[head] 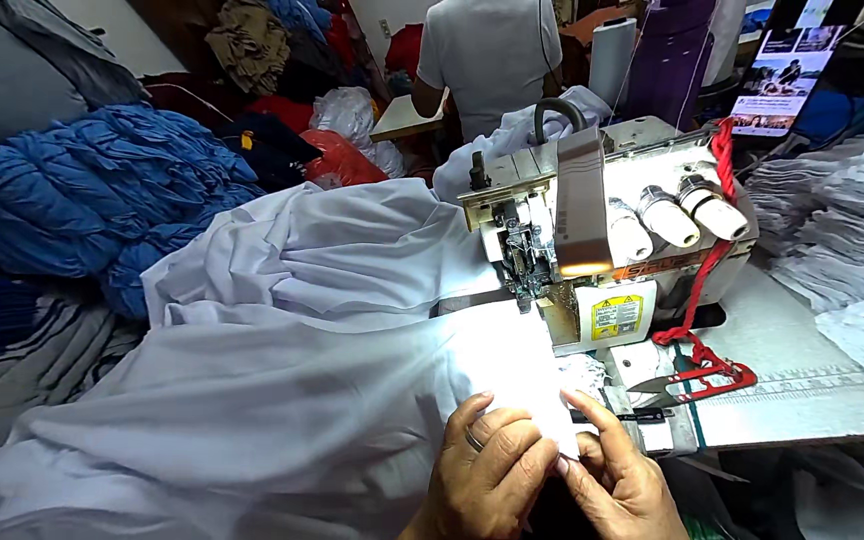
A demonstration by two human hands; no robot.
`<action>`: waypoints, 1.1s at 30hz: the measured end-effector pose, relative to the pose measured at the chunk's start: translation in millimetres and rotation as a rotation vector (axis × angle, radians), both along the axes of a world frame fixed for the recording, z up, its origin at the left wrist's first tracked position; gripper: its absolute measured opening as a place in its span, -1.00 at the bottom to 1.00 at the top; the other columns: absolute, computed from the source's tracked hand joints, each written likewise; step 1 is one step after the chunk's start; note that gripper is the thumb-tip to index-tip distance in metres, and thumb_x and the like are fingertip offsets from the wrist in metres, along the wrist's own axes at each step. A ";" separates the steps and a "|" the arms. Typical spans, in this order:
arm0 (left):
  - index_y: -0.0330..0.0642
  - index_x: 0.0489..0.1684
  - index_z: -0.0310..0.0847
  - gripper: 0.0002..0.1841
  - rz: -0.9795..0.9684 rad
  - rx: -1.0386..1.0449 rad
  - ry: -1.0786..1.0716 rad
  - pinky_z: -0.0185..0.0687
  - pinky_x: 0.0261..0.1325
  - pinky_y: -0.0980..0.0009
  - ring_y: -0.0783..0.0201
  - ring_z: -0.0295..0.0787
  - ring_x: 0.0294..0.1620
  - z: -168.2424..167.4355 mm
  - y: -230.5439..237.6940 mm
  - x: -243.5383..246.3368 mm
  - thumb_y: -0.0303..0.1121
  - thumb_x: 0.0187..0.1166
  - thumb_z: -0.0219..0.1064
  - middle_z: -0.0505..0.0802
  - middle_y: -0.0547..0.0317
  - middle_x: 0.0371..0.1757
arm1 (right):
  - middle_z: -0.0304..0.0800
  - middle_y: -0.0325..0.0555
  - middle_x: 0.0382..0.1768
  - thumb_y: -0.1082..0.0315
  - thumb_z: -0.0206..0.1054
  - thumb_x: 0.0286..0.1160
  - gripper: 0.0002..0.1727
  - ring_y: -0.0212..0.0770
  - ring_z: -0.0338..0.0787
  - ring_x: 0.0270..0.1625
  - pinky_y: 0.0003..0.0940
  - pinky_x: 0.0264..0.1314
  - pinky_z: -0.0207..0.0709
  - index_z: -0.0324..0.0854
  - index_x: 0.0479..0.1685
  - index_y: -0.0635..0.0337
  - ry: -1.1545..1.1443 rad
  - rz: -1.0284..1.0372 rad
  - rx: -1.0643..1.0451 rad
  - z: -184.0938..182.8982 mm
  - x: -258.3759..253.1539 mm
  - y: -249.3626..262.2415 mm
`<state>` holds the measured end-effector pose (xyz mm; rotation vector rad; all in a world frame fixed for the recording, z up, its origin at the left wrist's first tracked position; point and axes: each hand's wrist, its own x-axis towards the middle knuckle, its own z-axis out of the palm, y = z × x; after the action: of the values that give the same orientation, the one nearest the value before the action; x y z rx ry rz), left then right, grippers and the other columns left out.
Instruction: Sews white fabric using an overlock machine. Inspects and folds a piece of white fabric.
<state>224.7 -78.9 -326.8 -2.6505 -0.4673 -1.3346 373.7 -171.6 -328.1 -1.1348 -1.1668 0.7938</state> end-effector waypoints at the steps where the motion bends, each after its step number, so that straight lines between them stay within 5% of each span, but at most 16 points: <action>1: 0.04 -0.17 0.68 -0.88 0.004 -0.001 -0.001 0.22 0.66 0.37 0.41 0.68 0.17 -0.1 0.2 -0.1 -0.26 0.74 0.25 0.78 0.35 -0.13 | 0.92 -0.17 -0.22 0.64 0.30 0.46 -0.39 -0.52 0.84 -0.23 -0.55 -0.01 0.73 0.28 0.55 0.66 0.009 0.008 -0.002 0.7 0.3 0.3; 6: 0.02 -0.15 0.69 -0.89 0.030 0.005 0.034 0.17 0.68 0.36 0.39 0.67 0.16 3.7 -6.0 -3.5 -0.28 0.73 0.25 0.77 0.33 -0.15 | 0.91 -0.18 -0.16 0.71 0.20 0.41 -0.43 -0.54 0.83 -0.18 -0.53 0.03 0.72 0.31 0.50 0.64 0.098 0.064 -0.052 8.4 0.8 -1.3; 12: -0.03 -0.08 0.72 -0.87 0.043 0.024 0.047 0.06 0.72 0.37 0.36 0.63 0.23 5.6 -17.0 -8.9 -0.26 0.73 0.28 0.77 0.29 -0.09 | 0.90 -0.14 -0.12 0.71 0.19 0.38 -0.69 -0.61 0.81 -0.14 -0.63 0.01 0.69 0.62 0.11 0.51 0.063 0.105 -0.040 11.4 5.3 -2.6; 17: 0.18 0.30 0.43 -0.71 0.104 -0.058 -0.013 -0.13 0.84 0.25 0.39 0.28 0.71 -20.3 -12.4 -11.0 0.01 0.77 0.18 0.57 0.30 0.42 | 0.88 -0.06 -0.28 0.65 0.29 0.46 -0.85 -0.59 0.77 -0.27 -0.67 -0.09 0.64 0.71 -0.08 0.48 -0.050 0.122 0.087 8.4 12.7 3.6; 20: 0.25 0.39 0.32 -0.73 0.198 -0.029 -0.006 -0.21 0.87 0.10 0.28 0.07 0.85 -29.7 0.7 -13.2 -0.08 0.84 0.02 0.44 0.26 0.63 | 0.89 0.07 -0.27 0.62 0.31 0.51 -0.88 -0.52 0.80 -0.20 -0.68 0.00 0.61 0.72 -0.13 0.49 -0.162 0.144 0.189 9.5 18.9 8.5; 23: 0.21 0.23 0.47 -0.82 0.107 -0.053 0.002 -0.26 0.89 0.18 0.40 0.12 0.81 -12.4 2.4 -24.1 -0.18 0.85 0.03 0.54 0.38 0.55 | 0.86 0.11 -0.24 0.59 0.35 0.49 -0.91 -0.44 0.82 -0.08 -0.68 0.10 0.61 0.76 -0.21 0.46 -0.212 0.130 0.230 9.4 22.2 12.3; 27: 0.00 -0.03 0.69 -0.85 -0.010 -0.043 0.045 -0.11 0.82 0.23 0.33 0.57 0.49 12.1 3.4 -32.3 -0.38 0.77 0.17 0.83 0.24 0.13 | 0.67 0.03 -0.27 0.49 0.41 0.50 -0.89 -0.45 0.65 -0.05 -0.74 0.10 0.49 0.83 -0.22 0.36 -0.226 0.082 0.170 8.2 21.8 14.9; 33: 0.03 -0.04 0.76 -0.78 0.135 -0.075 0.132 0.04 0.75 0.14 0.27 0.66 0.41 21.0 21.5 -20.9 -0.39 0.78 0.13 0.90 0.24 0.05 | 0.72 -0.03 -0.34 0.51 0.40 0.40 -0.86 -0.38 0.68 -0.15 -0.65 0.00 0.52 0.89 -0.23 0.25 -0.367 -0.028 0.113 18.2 26.9 42.8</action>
<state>203.8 -57.4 -305.8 -2.6901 -0.6778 -1.1171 400.5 -128.8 -309.9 -1.2314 -1.4762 0.5012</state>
